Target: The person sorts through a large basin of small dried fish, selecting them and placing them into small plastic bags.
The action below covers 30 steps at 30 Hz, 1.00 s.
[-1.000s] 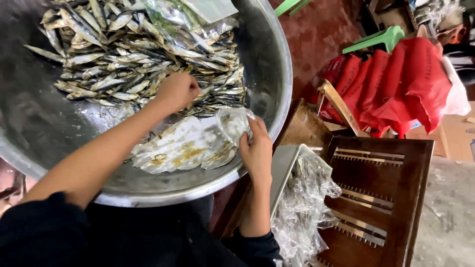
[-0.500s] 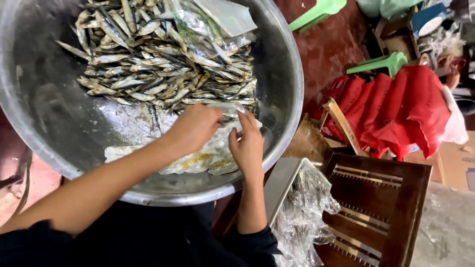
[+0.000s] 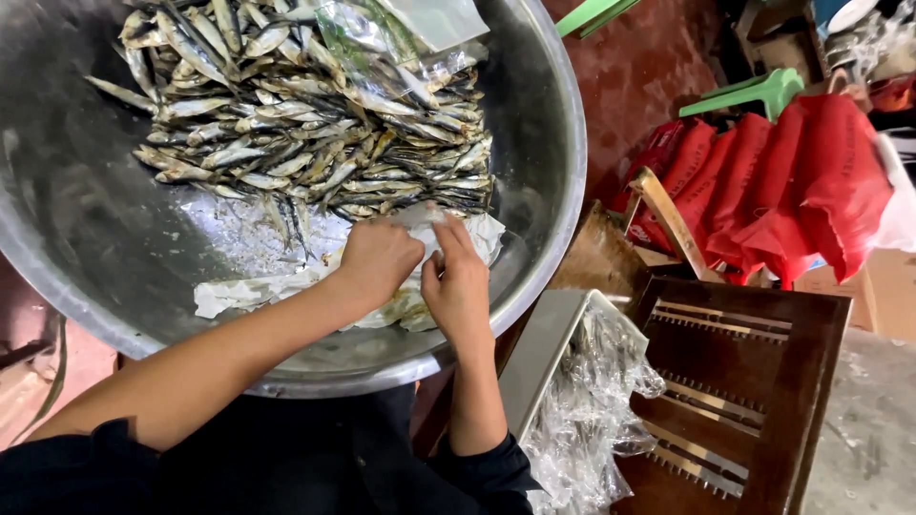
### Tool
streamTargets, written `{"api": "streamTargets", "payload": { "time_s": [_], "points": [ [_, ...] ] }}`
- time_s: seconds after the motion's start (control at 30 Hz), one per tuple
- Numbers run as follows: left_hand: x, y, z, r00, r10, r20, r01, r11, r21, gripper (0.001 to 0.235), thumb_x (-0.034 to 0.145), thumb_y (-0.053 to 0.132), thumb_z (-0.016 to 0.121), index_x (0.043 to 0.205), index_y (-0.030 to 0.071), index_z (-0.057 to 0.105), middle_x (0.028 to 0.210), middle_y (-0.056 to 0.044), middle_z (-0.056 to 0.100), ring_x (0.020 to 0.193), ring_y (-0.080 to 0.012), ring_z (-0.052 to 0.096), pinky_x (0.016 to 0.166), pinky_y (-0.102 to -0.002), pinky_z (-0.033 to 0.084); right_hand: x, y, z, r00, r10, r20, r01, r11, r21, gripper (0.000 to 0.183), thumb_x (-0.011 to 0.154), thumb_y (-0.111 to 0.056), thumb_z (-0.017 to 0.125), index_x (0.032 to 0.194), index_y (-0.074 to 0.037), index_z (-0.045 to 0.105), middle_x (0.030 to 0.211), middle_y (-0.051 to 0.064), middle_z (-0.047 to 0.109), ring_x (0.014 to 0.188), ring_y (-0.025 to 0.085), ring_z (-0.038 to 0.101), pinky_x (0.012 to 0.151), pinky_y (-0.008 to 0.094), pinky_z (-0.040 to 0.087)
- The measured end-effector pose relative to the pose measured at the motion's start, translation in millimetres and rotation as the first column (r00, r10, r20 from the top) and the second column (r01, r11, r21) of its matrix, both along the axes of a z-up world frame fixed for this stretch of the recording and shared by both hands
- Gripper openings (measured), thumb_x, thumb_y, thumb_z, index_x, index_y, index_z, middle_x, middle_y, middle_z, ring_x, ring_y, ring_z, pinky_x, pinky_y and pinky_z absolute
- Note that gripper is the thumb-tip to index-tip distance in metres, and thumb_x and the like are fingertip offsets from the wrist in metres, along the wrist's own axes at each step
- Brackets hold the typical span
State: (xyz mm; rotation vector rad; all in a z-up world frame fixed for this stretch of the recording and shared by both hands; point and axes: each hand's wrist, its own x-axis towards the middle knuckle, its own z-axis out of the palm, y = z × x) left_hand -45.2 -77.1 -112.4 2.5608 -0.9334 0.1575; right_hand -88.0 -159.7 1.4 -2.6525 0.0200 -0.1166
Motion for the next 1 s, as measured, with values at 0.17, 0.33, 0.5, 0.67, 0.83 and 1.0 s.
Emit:
{"api": "streamTargets", "payload": {
  "time_s": [0.17,0.33,0.5,0.67,0.83,1.0],
  "points": [
    [22,27,60,0.845,-0.069,-0.530,0.023,0.995,-0.094,0.010,0.072,0.008,0.059,0.065,0.011,0.065,0.065,-0.014,0.064,0.071,-0.0374,0.064,0.058,-0.050,0.049,-8,-24,-13,0.986,-0.003,-0.168,0.004,1.000,0.010,0.043,0.073,0.004,0.048,0.112,-0.007,0.060,0.111,0.009,0.060,0.094,0.033,0.062,0.072,0.042,0.052],
    [66,34,34,0.784,-0.009,-0.621,-0.231,0.924,-0.305,0.015,0.081,0.016,0.056,0.088,0.012,0.069,0.088,-0.016,0.065,0.089,-0.0410,0.059,0.072,-0.053,0.048,-18,-39,-17,0.951,-0.043,-0.305,0.040,0.999,-0.015,0.045,0.074,0.005,0.042,0.109,-0.012,0.064,0.105,0.005,0.063,0.085,0.030,0.065,0.071,0.039,0.052],
    [90,6,-85,0.801,0.230,-0.553,-0.294,0.955,-0.029,0.010,0.076,0.015,0.062,0.077,0.009,0.070,0.073,-0.016,0.067,0.078,-0.0383,0.066,0.065,-0.049,0.053,-23,-36,-10,0.932,-0.062,-0.357,0.046,0.998,-0.053,0.043,0.074,0.002,0.046,0.109,-0.014,0.064,0.108,0.008,0.063,0.089,0.034,0.064,0.072,0.044,0.052],
    [74,-16,-69,0.885,0.134,-0.447,-0.135,0.990,0.030,0.027,0.072,0.024,0.071,0.083,-0.001,0.068,0.081,-0.021,0.064,0.085,-0.0401,0.062,0.071,-0.051,0.051,-27,-30,2,0.928,-0.050,-0.368,0.043,0.999,-0.029,0.042,0.075,0.003,0.044,0.109,-0.010,0.064,0.109,0.013,0.062,0.091,0.040,0.061,0.074,0.049,0.050],
    [84,-38,-88,0.945,0.072,-0.318,-0.053,0.996,0.069,0.035,0.078,0.020,0.071,0.101,-0.005,0.063,0.100,-0.022,0.061,0.101,-0.0371,0.055,0.087,-0.048,0.042,-31,-28,4,0.932,-0.060,-0.359,0.045,0.998,-0.050,0.040,0.075,0.002,0.044,0.108,-0.011,0.064,0.109,0.013,0.062,0.091,0.040,0.061,0.074,0.049,0.050],
    [92,-24,-78,0.862,0.088,-0.499,-0.078,0.996,0.041,0.023,0.076,0.014,0.065,0.095,0.001,0.065,0.084,-0.019,0.065,0.085,-0.0368,0.063,0.070,-0.050,0.051,-35,-29,1,0.919,-0.094,-0.384,0.075,0.995,-0.064,0.040,0.075,-0.002,0.046,0.109,-0.014,0.063,0.114,0.010,0.060,0.094,0.039,0.060,0.076,0.051,0.049]
  ]
}}
